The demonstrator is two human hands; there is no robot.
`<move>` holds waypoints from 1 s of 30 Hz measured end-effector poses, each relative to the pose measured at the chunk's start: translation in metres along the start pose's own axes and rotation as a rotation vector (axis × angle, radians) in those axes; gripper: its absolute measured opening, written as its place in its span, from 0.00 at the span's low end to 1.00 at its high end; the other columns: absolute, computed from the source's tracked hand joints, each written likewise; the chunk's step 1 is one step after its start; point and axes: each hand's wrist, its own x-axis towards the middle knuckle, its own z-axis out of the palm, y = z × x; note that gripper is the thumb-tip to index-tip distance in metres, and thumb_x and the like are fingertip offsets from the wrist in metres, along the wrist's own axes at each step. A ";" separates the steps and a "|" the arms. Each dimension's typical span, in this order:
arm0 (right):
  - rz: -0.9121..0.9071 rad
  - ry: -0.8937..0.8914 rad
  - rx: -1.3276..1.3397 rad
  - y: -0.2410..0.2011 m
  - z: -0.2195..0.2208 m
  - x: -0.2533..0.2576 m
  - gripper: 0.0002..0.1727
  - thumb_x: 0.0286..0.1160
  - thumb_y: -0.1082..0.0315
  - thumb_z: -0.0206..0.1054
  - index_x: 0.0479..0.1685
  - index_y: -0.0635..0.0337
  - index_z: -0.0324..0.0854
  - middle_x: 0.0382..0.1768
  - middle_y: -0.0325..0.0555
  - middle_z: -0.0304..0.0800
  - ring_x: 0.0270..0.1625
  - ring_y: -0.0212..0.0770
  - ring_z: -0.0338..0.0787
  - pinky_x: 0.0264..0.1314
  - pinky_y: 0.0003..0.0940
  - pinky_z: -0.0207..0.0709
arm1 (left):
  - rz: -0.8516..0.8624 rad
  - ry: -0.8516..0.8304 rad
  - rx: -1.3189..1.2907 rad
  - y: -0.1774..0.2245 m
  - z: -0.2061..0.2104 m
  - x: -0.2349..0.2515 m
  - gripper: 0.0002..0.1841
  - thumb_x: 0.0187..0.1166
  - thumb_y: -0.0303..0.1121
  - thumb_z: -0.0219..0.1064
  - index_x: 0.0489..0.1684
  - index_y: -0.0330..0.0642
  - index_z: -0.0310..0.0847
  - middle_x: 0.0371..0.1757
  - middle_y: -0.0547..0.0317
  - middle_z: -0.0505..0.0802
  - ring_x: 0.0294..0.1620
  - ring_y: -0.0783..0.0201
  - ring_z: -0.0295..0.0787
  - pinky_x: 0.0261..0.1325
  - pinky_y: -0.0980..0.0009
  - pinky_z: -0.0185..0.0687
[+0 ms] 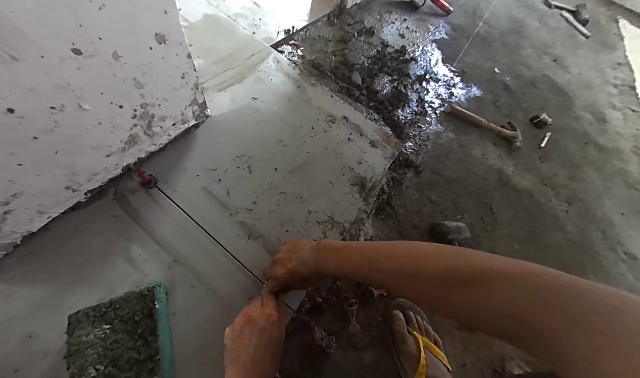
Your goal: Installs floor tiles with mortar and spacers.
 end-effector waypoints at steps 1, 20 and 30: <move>-0.022 -0.001 -0.003 0.003 0.000 0.001 0.12 0.81 0.61 0.71 0.57 0.48 0.92 0.52 0.48 0.92 0.52 0.52 0.91 0.50 0.59 0.82 | 0.008 0.025 0.010 0.000 0.003 0.000 0.19 0.84 0.46 0.61 0.33 0.41 0.91 0.22 0.55 0.89 0.22 0.54 0.92 0.18 0.58 0.83; -0.064 -0.150 0.026 0.012 -0.023 0.013 0.16 0.80 0.51 0.70 0.38 0.52 0.93 0.32 0.44 0.90 0.40 0.48 0.90 0.42 0.55 0.78 | -0.107 0.124 -0.067 0.016 0.010 -0.009 0.19 0.82 0.39 0.61 0.20 0.38 0.85 0.18 0.55 0.85 0.20 0.57 0.88 0.18 0.62 0.80; -0.164 0.109 0.064 0.025 0.019 0.001 0.14 0.86 0.53 0.64 0.51 0.46 0.93 0.31 0.42 0.92 0.37 0.47 0.91 0.40 0.55 0.81 | -0.168 0.168 0.006 0.025 0.014 -0.007 0.20 0.80 0.37 0.61 0.13 0.40 0.81 0.16 0.55 0.83 0.18 0.58 0.87 0.18 0.63 0.77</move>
